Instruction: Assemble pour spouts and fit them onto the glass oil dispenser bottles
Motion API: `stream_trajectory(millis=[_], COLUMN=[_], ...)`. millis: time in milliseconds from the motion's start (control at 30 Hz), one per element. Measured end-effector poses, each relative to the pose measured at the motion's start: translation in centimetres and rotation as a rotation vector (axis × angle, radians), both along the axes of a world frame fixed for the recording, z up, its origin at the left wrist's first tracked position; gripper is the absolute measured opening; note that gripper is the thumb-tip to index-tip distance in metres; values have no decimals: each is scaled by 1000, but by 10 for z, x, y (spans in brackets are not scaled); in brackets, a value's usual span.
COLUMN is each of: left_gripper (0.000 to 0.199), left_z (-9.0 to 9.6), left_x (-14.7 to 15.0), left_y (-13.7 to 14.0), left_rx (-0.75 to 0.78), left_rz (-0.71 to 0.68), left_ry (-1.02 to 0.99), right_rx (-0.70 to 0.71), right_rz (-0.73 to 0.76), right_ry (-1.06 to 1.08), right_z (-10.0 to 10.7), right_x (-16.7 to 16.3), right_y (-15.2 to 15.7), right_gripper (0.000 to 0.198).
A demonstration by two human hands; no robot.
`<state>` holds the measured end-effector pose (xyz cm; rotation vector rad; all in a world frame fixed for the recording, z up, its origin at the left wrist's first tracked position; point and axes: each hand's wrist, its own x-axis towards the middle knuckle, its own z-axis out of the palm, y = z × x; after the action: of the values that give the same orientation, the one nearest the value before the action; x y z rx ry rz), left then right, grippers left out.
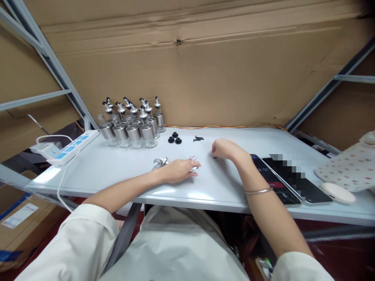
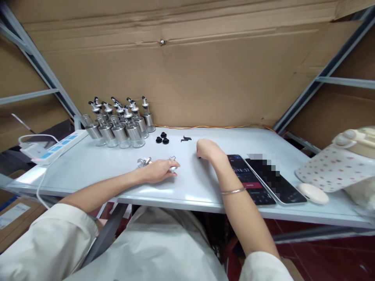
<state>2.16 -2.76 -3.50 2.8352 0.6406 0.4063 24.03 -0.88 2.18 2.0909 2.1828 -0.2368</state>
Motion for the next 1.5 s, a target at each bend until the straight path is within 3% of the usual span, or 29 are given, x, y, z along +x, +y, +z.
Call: stream_trajectory(millis=[133,267,467,567,900,1500], left_gripper=[34,33,32,29,31,30], left_z=[1,2,2,2,4,4], left_x=[0,0,0,0,0,0], left_y=[0,-1,-1,-1,-2,-3], left_rx=[6,1,-1,-12,-16,-19], left_rz=[-3,5,12,15,6,-25], left_ry=[5,6,3,-4,9,7], right_rx=[-9,76,187,125,-225,-404], right_rz=[15,69,275,296,377,505], right_ry=[9,77,471,623,1146,1194], right_z=[0,3,3,5,21,17], right_x=[-1,-2,-8,-10,-9,-21], right_y=[1,-2,-5,-6,-19,-21], right_gripper=[20,16,7,4,24,29])
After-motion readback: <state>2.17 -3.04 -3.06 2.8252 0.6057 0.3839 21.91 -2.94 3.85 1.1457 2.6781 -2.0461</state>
